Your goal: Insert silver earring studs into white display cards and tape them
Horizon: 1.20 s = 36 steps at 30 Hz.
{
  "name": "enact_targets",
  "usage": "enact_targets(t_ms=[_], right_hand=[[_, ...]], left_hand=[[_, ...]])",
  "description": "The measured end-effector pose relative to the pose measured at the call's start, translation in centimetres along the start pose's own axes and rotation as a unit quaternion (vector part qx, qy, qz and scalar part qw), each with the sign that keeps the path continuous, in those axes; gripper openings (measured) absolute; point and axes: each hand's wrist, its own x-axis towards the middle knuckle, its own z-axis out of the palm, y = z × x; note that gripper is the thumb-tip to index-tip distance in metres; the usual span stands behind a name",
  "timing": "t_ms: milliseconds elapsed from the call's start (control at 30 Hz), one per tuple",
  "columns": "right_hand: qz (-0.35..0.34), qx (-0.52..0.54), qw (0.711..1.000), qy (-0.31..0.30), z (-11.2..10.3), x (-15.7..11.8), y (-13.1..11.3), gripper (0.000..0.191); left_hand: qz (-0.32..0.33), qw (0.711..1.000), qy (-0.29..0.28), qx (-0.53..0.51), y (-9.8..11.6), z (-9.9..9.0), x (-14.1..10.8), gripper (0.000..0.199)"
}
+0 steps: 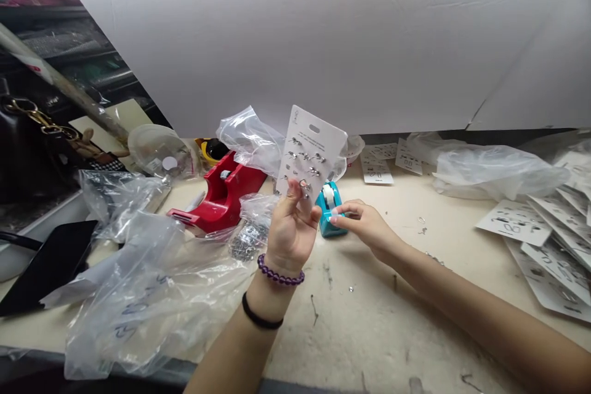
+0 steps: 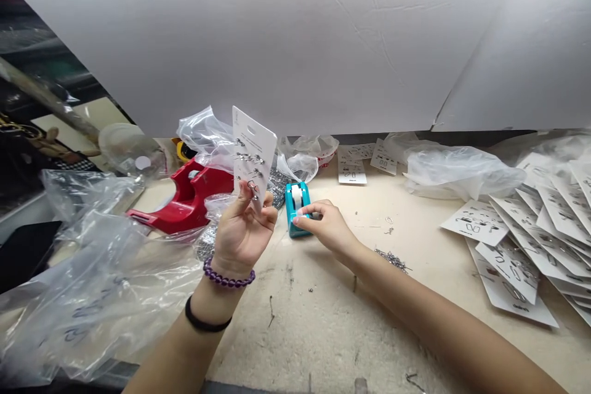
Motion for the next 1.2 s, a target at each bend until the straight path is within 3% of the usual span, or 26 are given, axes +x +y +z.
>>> enact_targets(t_ms=[300, 500, 667, 867, 1000, 1100, 1200], right_hand=[[0.087, 0.204, 0.974, -0.040, -0.4, -0.3, -0.8, 0.022], [0.098, 0.213, 0.968, -0.091, -0.8, -0.4, -1.3, 0.022], [0.109, 0.236, 0.962, -0.087, -1.2, -0.9, -2.1, 0.022], [0.006, 0.066, 0.995, -0.070, -1.9, -1.4, -2.8, 0.020], [-0.065, -0.094, 0.992, -0.050, -2.7, -0.5, -2.2, 0.025], [-0.159, -0.231, 0.958, -0.053, -3.4, -0.3, -1.8, 0.032], [-0.292, -0.351, 0.888, -0.056, -3.8, -0.5, -1.9, 0.032]], left_hand=[[-0.042, 0.999, 0.025, 0.012, -0.3, -0.3, 0.5, 0.008], [-0.050, 0.999, 0.013, 0.017, -0.4, -0.4, 0.7, 0.006], [-0.077, 0.997, -0.002, -0.002, -0.7, -0.6, 0.9, 0.009], [-0.081, 0.997, -0.008, -0.007, -0.7, -0.6, 1.0, 0.009], [-0.086, 0.996, -0.007, -0.006, -0.7, -0.5, 0.8, 0.009], [-0.093, 0.996, -0.006, -0.014, -0.6, -0.5, 0.6, 0.010], [-0.094, 0.995, -0.010, -0.020, -0.5, -0.4, 0.3, 0.008]])
